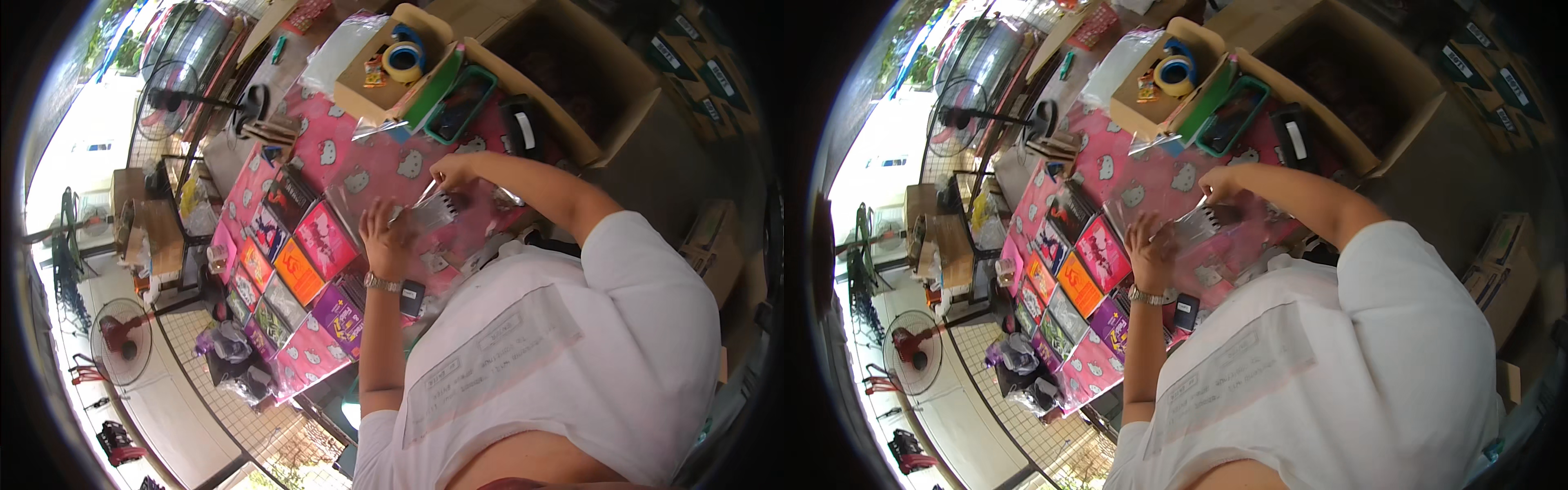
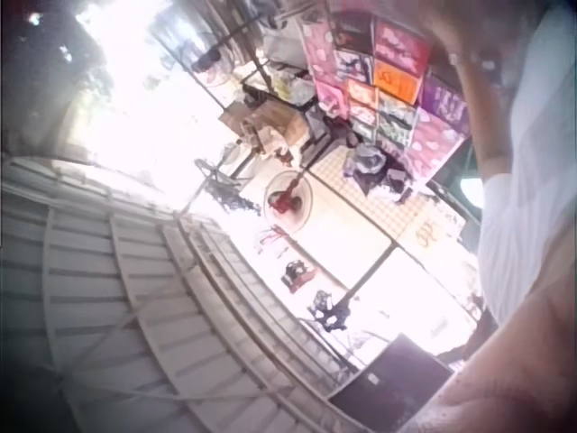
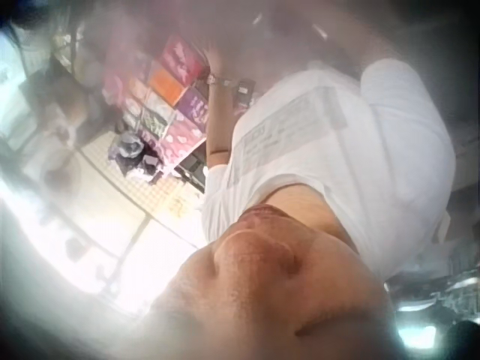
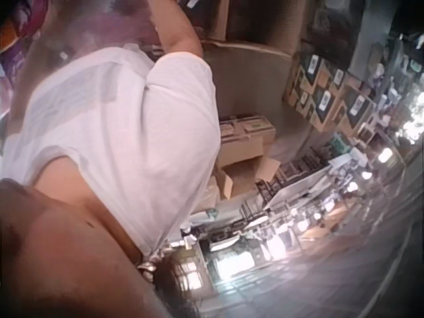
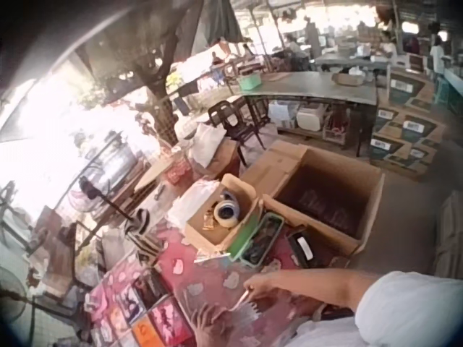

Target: The person places a stack of books into a plastic bag, seals the bag with tape, and places the package into a cardboard box.

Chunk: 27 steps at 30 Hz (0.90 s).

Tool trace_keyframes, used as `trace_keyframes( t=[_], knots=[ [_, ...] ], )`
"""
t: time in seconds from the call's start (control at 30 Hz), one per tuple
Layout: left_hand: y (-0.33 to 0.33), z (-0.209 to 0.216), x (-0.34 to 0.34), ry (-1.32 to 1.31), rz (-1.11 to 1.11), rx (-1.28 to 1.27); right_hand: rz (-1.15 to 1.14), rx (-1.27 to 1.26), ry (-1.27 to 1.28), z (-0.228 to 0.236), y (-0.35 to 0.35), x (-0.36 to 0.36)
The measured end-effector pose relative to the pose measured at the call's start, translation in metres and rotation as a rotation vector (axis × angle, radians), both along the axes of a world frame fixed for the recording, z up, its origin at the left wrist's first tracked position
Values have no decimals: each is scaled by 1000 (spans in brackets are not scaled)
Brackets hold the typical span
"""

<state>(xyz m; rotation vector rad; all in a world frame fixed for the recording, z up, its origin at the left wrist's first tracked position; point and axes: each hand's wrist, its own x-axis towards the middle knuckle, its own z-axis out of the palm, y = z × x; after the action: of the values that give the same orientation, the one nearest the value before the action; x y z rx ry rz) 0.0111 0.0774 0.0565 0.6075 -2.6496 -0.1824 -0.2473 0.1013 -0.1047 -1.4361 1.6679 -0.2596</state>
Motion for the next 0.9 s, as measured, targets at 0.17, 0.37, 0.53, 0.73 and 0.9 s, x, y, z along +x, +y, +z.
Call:
trace_keyframes(
  t=[0.17, 0.37, 0.53, 0.73, 0.9],
  knots=[
    [21, 13, -9, -267, -45, 15, -14, -514, -409, 36, 80, 53],
    [28, 110, -82, 198, -185, 174, -235, -736, -468, 174, 128, -32],
    [35, 126, -127, 693, -153, 483, -436, -1117, 265, 288, 174, -125],
    [25, 53, -76, 307, 72, 486, -702, -855, 680, 192, 187, -247],
    [19, 16, 14, 327, 499, 665, -787, -591, 775, 97, 196, -313]
  ],
)
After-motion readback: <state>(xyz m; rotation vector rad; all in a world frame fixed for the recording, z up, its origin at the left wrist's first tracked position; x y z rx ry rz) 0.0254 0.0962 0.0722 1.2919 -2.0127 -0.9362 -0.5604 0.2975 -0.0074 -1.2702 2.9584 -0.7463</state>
